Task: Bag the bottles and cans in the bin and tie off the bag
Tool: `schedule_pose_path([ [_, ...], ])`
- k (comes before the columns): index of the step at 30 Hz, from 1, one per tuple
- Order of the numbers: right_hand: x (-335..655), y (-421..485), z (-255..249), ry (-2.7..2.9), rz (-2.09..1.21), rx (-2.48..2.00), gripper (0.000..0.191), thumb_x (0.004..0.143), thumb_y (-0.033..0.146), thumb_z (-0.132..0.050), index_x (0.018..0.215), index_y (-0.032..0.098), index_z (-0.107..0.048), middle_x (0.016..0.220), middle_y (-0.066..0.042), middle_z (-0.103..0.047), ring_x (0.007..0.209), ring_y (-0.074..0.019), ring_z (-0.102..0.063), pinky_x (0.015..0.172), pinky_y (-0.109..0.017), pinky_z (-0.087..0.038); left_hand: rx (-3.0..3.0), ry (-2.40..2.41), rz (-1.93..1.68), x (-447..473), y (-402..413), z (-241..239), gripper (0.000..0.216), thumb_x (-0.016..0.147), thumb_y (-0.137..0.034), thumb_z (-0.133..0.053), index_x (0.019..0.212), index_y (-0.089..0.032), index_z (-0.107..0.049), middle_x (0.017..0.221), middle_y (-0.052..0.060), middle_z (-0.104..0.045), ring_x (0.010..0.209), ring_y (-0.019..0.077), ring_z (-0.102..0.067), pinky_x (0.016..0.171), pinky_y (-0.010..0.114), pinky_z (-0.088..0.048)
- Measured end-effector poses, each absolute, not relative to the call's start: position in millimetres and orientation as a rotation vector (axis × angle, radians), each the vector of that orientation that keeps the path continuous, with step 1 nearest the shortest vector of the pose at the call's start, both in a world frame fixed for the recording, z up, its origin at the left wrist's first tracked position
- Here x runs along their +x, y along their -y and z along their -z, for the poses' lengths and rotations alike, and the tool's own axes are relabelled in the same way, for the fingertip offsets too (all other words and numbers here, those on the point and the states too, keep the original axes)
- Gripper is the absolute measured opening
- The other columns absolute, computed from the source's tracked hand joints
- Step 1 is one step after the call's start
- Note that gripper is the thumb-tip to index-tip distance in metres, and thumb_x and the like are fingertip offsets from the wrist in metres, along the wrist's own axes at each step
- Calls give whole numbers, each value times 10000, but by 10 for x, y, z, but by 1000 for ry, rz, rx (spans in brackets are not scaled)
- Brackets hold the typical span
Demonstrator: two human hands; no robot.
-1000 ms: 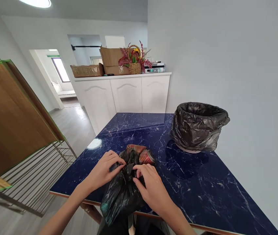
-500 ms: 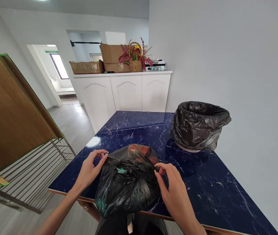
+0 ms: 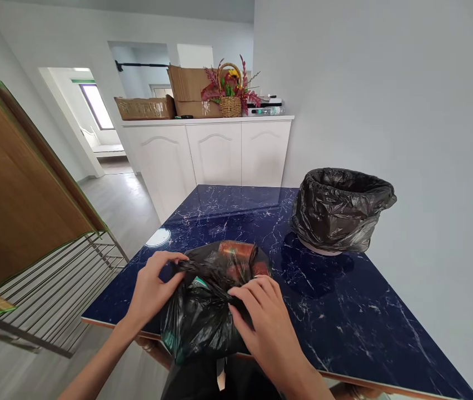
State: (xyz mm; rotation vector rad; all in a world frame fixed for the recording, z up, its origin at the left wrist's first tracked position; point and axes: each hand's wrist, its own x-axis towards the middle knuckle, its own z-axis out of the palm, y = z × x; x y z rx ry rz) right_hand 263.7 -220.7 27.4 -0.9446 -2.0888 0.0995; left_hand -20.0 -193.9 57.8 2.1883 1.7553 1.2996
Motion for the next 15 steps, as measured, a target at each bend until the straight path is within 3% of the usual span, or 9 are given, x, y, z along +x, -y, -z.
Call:
schedule_pose_path([
  [3,2792,2271,-329,1990,-178,-872,115,1070,212,-625,1153,282,-663,1091,-58,-735,1100,-272,-693,1069,-537,-559,1842,-1855,-1441,-350,1954,-566,216,949,-401,-673,1075,-234,-728,1051,38,-774,985,257,-696,893,369,-523],
  [5,2899,2328,-386,1938,-218,-819,151,1054,185,-636,1156,288,-675,1119,-54,-751,1149,-263,-702,1087,-510,-571,1671,-1856,-1511,-451,1959,-567,356,943,-541,-682,1083,-216,-718,1085,60,-781,1028,276,-709,943,386,-531],
  [8,3057,2414,-439,1930,-298,-750,203,1021,134,-628,1156,281,-661,1105,-54,-776,1214,-267,-703,1057,-472,-605,1578,-1846,-1542,-584,1989,-600,470,956,-622,-629,1145,-199,-708,1148,96,-776,1136,313,-706,1043,443,-522],
  [12,3210,2521,-435,1999,-362,-662,179,1071,246,-559,1238,267,-621,1061,-69,-787,1223,-300,-709,1111,-548,-568,1695,-1993,-1586,-620,2207,-707,520,991,-562,-637,1375,-216,-586,1255,121,-729,1214,323,-684,1050,491,-543],
  [15,3198,2613,-461,1984,-381,-675,244,1123,334,-462,1295,269,-621,1002,-69,-777,1125,-294,-744,1136,-576,-548,2063,-2090,-1876,-484,2505,-768,541,923,-356,-780,1397,-225,-556,1339,142,-642,1262,326,-639,1051,494,-543],
])
